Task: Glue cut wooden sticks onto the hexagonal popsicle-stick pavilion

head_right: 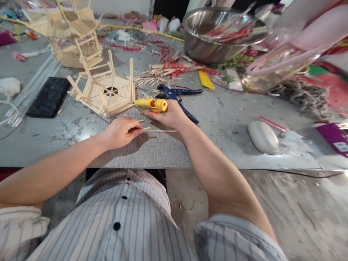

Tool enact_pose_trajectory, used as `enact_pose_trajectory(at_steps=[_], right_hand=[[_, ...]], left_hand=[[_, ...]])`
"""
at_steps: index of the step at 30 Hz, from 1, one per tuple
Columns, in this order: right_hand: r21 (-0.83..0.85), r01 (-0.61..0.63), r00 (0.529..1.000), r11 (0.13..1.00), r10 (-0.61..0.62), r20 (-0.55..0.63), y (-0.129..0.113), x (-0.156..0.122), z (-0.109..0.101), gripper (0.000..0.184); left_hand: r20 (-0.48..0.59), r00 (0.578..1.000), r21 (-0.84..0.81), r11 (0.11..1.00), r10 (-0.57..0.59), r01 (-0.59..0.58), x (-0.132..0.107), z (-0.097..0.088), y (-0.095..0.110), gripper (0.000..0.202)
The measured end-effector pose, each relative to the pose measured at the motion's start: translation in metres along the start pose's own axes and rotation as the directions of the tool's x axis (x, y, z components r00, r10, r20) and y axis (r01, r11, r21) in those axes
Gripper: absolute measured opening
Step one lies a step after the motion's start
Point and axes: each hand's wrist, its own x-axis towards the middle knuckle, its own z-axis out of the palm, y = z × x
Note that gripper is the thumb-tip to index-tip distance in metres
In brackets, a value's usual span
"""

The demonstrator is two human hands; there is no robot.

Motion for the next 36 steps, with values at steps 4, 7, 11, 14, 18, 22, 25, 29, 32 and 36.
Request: enact_pose_trajectory(at_steps=[4, 7, 11, 14, 18, 22, 25, 29, 32, 36], right_hand=[[0.036, -0.005, 1.0, 0.999, 0.005, -0.015, 0.0, -0.001, 0.0, 0.04], [0.07, -0.009, 1.0, 0.998, 0.01, -0.026, 0.002, -0.001, 0.001, 0.043], [0.103, -0.009, 0.999, 0.995, 0.014, -0.046, 0.006, 0.0, 0.002, 0.049], [0.079, 0.009, 0.998, 0.997, -0.004, -0.065, 0.009, 0.002, 0.002, 0.048], [0.067, 0.028, 0.993, 0.997, -0.02, -0.113, 0.01, 0.004, 0.003, 0.044], [0.062, 0.02, 0.991, 0.998, -0.011, -0.136, 0.01, 0.004, 0.004, 0.04], [0.026, 0.005, 0.991, 1.0, -0.002, -0.135, 0.009, 0.004, 0.006, 0.041], [0.038, 0.013, 0.993, 0.999, -0.008, -0.12, 0.009, 0.003, 0.006, 0.043], [0.076, 0.0, 0.997, 0.997, 0.006, -0.081, 0.009, 0.002, 0.004, 0.042], [0.14, -0.013, 1.0, 0.99, 0.016, -0.02, 0.007, -0.003, -0.004, 0.039]], left_hand=[[0.011, 1.0, -0.003, 1.0, -0.011, 0.011, 0.0, -0.001, 0.0, 0.017], [0.006, 1.0, -0.008, 1.0, -0.009, 0.009, 0.0, -0.001, 0.0, 0.016], [-0.002, 1.0, -0.004, 1.0, 0.008, -0.008, 0.0, 0.0, 0.0, 0.016], [-0.003, 1.0, -0.001, 1.0, 0.015, -0.015, 0.0, -0.001, 0.0, 0.016], [0.002, 1.0, 0.007, 1.0, 0.011, -0.011, 0.0, -0.001, 0.001, 0.016], [0.002, 1.0, -0.002, 1.0, 0.01, -0.01, 0.0, -0.001, 0.001, 0.017], [-0.005, 1.0, -0.007, 1.0, 0.009, -0.009, -0.001, 0.0, 0.0, 0.016], [-0.013, 1.0, 0.001, 1.0, 0.028, -0.028, -0.001, 0.0, 0.0, 0.017], [-0.007, 0.999, 0.044, 0.998, 0.05, -0.049, -0.002, -0.001, 0.002, 0.018], [-0.022, 1.0, 0.215, 0.977, 0.007, -0.002, -0.006, -0.004, 0.008, 0.022]])
